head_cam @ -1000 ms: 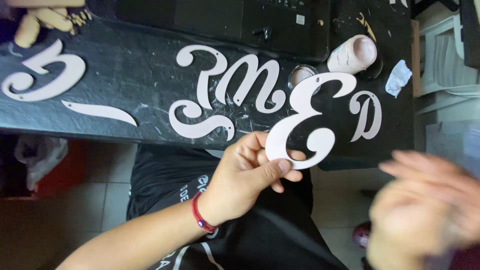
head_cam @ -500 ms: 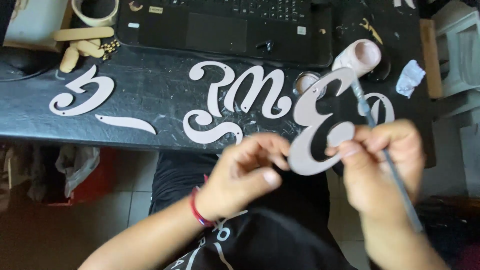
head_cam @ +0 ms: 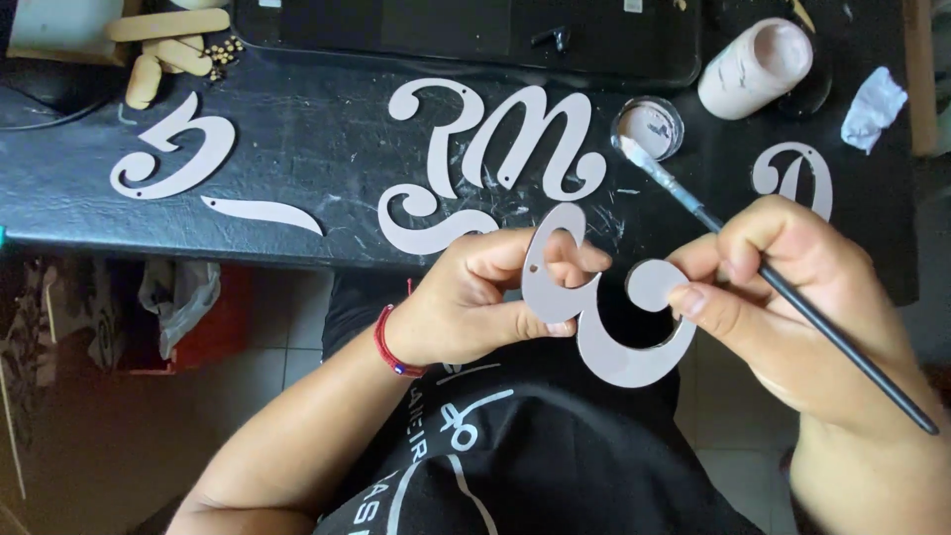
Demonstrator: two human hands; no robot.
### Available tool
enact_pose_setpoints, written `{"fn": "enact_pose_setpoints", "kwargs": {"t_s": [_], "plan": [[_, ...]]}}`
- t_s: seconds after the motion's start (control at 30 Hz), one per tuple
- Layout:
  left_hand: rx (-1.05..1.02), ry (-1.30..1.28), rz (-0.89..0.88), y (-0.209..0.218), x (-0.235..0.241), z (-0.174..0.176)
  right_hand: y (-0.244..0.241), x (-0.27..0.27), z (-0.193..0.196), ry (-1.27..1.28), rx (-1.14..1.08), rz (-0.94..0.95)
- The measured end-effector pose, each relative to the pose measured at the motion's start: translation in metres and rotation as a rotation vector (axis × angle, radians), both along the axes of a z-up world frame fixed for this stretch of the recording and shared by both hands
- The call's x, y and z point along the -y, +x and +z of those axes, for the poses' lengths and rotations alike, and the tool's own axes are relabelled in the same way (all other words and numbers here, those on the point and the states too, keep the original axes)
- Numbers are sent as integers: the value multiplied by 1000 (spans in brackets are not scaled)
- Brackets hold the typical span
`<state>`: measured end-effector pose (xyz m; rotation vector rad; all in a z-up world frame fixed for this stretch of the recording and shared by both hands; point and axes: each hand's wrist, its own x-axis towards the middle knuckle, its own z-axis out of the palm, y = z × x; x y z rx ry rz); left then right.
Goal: A person is painting a wooden letter 'E' with white paint at a desk, using a paintbrush and rotating the letter to reach all sides.
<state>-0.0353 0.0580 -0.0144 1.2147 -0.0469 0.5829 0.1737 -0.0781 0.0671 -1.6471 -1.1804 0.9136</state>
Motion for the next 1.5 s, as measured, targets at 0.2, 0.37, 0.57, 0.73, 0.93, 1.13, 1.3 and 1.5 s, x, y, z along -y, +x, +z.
{"fn": "enact_pose_setpoints", "kwargs": {"t_s": [0.2,0.37,0.57,0.73,0.93,1.13,1.3,1.5], "plan": [[-39,6,27,-4,3,-3,0,-6,4,-37,67,62],[48,91,40,-2,4,5,-5,-11,3,-49,-13,57],[98,0,-28,-3,11,3,-8,-15,-1,-18,-47,11],[127,-144,-37,-2,21,-7,-13,-21,2,71,-185,30],[154,-275,-48,1,26,-7,-13,-24,-2,68,-273,-7],[180,-336,-44,1,25,-8,-12,-28,-4,138,-215,3],[137,-283,41,-7,20,-10,41,-11,5,280,66,-224],[130,-347,166,-13,18,-15,147,-18,0,342,446,-314]]}}
